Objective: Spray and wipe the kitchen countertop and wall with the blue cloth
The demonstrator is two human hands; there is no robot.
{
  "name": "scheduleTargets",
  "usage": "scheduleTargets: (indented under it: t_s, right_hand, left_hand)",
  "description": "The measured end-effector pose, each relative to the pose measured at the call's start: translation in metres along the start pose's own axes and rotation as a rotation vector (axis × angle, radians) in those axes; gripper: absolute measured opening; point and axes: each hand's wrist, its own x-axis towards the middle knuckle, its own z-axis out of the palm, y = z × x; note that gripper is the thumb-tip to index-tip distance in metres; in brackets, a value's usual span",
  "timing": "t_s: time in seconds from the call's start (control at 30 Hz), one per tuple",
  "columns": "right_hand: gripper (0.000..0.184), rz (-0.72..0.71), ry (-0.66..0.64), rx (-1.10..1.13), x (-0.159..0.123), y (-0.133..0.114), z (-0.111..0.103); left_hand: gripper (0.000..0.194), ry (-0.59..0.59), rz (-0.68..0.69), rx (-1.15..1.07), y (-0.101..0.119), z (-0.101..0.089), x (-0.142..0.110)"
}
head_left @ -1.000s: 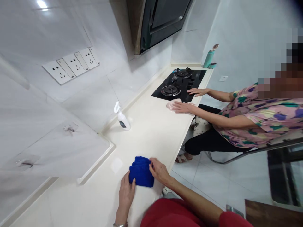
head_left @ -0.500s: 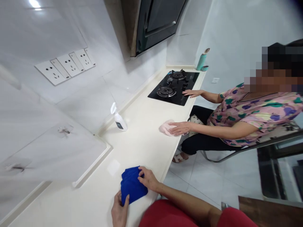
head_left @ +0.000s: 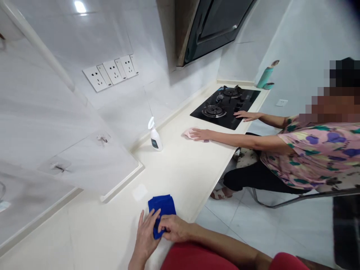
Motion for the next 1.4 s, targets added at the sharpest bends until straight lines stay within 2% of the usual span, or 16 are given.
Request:
scheduleTargets:
  t_s: [0.07,0.17,0.3,0.43,0.53,0.67,0.77,0.87,0.97,1.07,1.17,1.3,1.33,1.4]
  right_hand:
    - [0.026,-0.033,-0.026,-0.017,-0.005,-0.007,-0.003]
    - [0.022,0.061,0.026,0.047,-0.009,-0.010,-0.008]
    - [0.015,0.219,0.216,0.170,-0.007,-0.008,-0.013]
    - [0.011,0.323,0.409,0.136,0.001,0.006,-0.023]
    - [0.022,0.351,0.522,0.042,0.001,0.020,-0.035]
    - [0.044,0.224,0.598,-0.195,-0.007,0.028,-0.037]
    - [0.051,0.040,0.497,-0.333,-0.009,0.025,-0.022]
    - [0.056,-0.114,0.257,-0.359,-0.005,0.022,-0.002]
    - [0.062,-0.149,0.001,-0.384,0.001,0.025,0.007]
    - [0.071,-0.167,-0.141,-0.432,0.004,0.034,0.004]
    - [0.065,-0.171,-0.155,-0.474,0.002,0.043,0.001]
    - [0.052,-0.152,-0.111,-0.476,0.006,0.047,0.006]
    - [0.048,-0.123,-0.081,-0.451,0.010,0.045,0.007]
    - [0.042,0.003,0.061,-0.340,0.024,0.038,0.004]
  left_hand:
    - [0.040,-0.109,-0.017,-0.051,-0.006,-0.006,0.000]
    - [0.021,-0.137,-0.102,-0.156,-0.011,-0.013,-0.005]
    - [0.026,-0.088,-0.286,-0.367,-0.004,-0.023,-0.002]
    - [0.046,0.073,-0.446,-0.500,0.001,-0.026,0.029]
    - [0.057,0.241,-0.470,-0.506,-0.008,-0.017,0.053]
    - [0.058,0.358,-0.452,-0.469,-0.019,-0.004,0.052]
    - [0.057,0.359,-0.464,-0.432,-0.027,0.001,0.034]
    - [0.056,0.381,-0.515,-0.335,-0.042,0.004,0.015]
    - [0.052,0.443,-0.575,-0.237,-0.065,0.008,0.000]
    - [0.050,0.492,-0.593,-0.208,-0.082,0.015,-0.010]
    - [0.049,0.526,-0.550,-0.198,-0.087,0.021,-0.014]
    - [0.049,0.560,-0.568,-0.202,-0.085,0.025,-0.012]
    - [0.048,0.563,-0.574,-0.210,-0.085,0.025,-0.012]
    - [0.047,0.569,-0.587,-0.229,-0.086,0.025,-0.011]
